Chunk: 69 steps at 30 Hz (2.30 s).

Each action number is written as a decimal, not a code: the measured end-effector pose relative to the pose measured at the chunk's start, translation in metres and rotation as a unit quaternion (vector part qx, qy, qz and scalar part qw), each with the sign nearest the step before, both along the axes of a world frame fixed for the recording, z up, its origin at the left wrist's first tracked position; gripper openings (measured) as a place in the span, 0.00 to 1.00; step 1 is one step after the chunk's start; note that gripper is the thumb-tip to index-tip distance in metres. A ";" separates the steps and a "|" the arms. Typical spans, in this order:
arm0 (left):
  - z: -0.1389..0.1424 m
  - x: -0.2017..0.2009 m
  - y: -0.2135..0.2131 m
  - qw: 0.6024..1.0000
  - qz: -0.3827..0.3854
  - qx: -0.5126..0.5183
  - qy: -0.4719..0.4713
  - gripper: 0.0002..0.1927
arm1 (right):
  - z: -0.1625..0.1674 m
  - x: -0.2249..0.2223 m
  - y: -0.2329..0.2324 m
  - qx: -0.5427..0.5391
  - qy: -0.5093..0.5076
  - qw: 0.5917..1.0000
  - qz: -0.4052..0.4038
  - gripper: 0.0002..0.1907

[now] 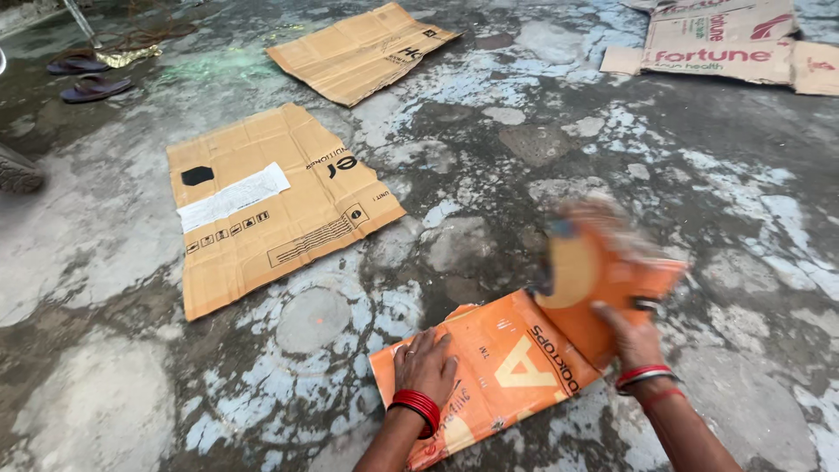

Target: The person flattens empty cardboard boxes on the ground by pressing them with both hands, folds each flattened sheet over, and stacks the folded pieces into a blue plastic basin. They work through the boxes one at a time, pressing each sheet flat before folding and adding it to the pile.

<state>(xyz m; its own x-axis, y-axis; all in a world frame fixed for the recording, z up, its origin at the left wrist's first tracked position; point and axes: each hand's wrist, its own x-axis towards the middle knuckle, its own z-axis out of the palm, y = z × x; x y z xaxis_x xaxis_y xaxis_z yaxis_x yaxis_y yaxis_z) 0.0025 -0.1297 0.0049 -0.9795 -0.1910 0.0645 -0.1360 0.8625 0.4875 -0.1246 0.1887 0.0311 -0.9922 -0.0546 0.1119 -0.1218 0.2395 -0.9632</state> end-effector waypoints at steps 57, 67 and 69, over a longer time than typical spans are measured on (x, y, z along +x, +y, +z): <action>-0.020 0.036 -0.067 0.492 0.189 0.814 0.245 0.36 | 0.001 0.048 -0.211 0.005 -0.056 0.964 0.260 0.47; -0.016 0.001 -0.060 0.525 0.189 0.801 0.218 0.35 | -0.023 0.076 -0.226 -0.006 -0.132 0.960 0.245 0.39; -0.010 -0.014 -0.050 0.560 0.173 0.784 0.205 0.35 | -0.022 0.075 -0.226 -0.063 -0.138 0.958 0.243 0.37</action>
